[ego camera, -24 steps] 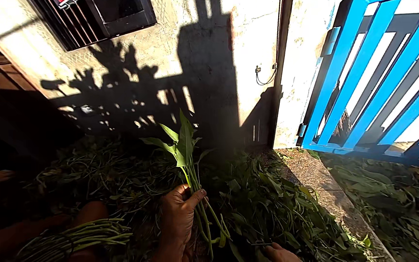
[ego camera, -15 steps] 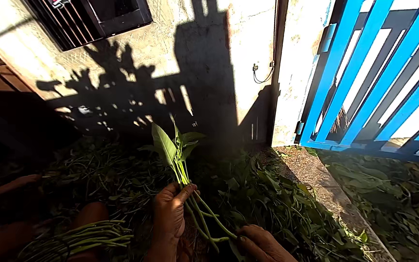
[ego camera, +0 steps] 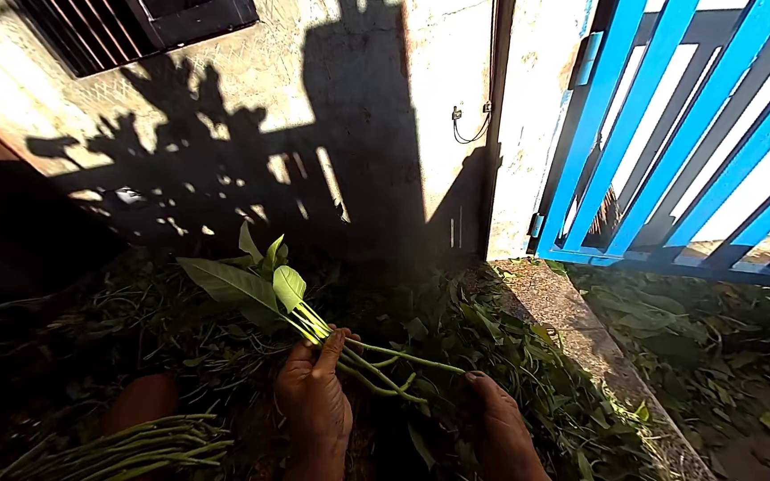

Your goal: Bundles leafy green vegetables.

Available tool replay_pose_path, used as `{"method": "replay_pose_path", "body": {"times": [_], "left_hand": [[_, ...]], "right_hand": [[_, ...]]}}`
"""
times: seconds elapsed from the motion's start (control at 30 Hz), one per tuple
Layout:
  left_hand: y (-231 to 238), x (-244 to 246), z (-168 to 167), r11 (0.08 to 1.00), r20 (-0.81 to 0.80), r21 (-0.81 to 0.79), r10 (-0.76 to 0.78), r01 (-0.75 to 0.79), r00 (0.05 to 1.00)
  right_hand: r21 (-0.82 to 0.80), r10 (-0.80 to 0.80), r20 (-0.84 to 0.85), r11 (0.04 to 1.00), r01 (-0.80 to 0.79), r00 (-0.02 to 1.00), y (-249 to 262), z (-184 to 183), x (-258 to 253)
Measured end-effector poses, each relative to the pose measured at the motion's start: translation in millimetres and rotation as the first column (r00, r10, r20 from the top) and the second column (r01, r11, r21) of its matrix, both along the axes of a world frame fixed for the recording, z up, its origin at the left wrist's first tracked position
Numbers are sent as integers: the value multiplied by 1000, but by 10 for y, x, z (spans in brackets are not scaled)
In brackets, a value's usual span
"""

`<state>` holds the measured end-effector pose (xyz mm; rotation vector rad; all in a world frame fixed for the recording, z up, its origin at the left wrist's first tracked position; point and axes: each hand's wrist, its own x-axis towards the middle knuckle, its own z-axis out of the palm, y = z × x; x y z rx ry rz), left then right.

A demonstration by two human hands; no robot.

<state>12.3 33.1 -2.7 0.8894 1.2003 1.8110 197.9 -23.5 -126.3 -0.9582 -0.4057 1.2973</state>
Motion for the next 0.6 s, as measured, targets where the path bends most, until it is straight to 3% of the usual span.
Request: {"method": "replay_pose_path", "body": {"times": [0.1, 0.17, 0.23, 0.3, 0.33, 0.37, 0.4, 0.43, 0.47, 0.5, 0.53, 0.57, 0.6], "left_hand": [[-32, 175, -71, 1000, 21, 6, -24, 24, 999], [-38, 247, -78, 1000, 31, 20, -20, 20, 999], [-11, 223, -30, 1000, 80, 13, 23, -24, 996], [49, 56, 72, 997, 117, 14, 71, -73, 991], [79, -47, 123, 996, 122, 27, 83, -87, 989], [100, -140, 164, 996, 124, 27, 87, -91, 988], [101, -206, 194, 997, 121, 13, 79, -81, 989], [90, -240, 208, 998, 113, -10, 62, -62, 992], [75, -249, 211, 999, 102, -35, 37, -33, 994], [62, -235, 204, 998, 93, -62, 5, 1, 996], [52, -209, 192, 996, 92, -86, -29, 37, 995], [39, -175, 178, 991, 94, -114, -60, 70, 994], [20, -141, 163, 985, 98, -145, -80, 94, 992]], "right_hand": [[-133, -212, -231, 974, 185, 950, 110, 148, -27], [-183, -267, -389, 960, 211, 881, 156, 231, 9], [-195, -314, -631, 949, 247, 709, 206, 228, 186], [-104, -288, -752, 940, 324, 593, 190, 92, 515], [8, -217, -741, 944, 331, 636, 145, -1, 681], [134, -125, -644, 953, 272, 755, 82, -123, 836], [209, -37, -404, 969, 132, 914, 5, -268, 979], [171, 75, -44, 983, -66, 996, -76, -424, 1119], [3, 243, 300, 967, -256, 923, -126, -584, 1263], [-220, 421, 533, 907, -360, 734, -112, -739, 1366], [-430, 533, 659, 846, -316, 530, -43, -903, 1410], [-559, 574, 708, 812, -170, 412, 45, -1113, 1420], [-611, 566, 724, 792, -15, 393, 126, -1312, 1418]]}}
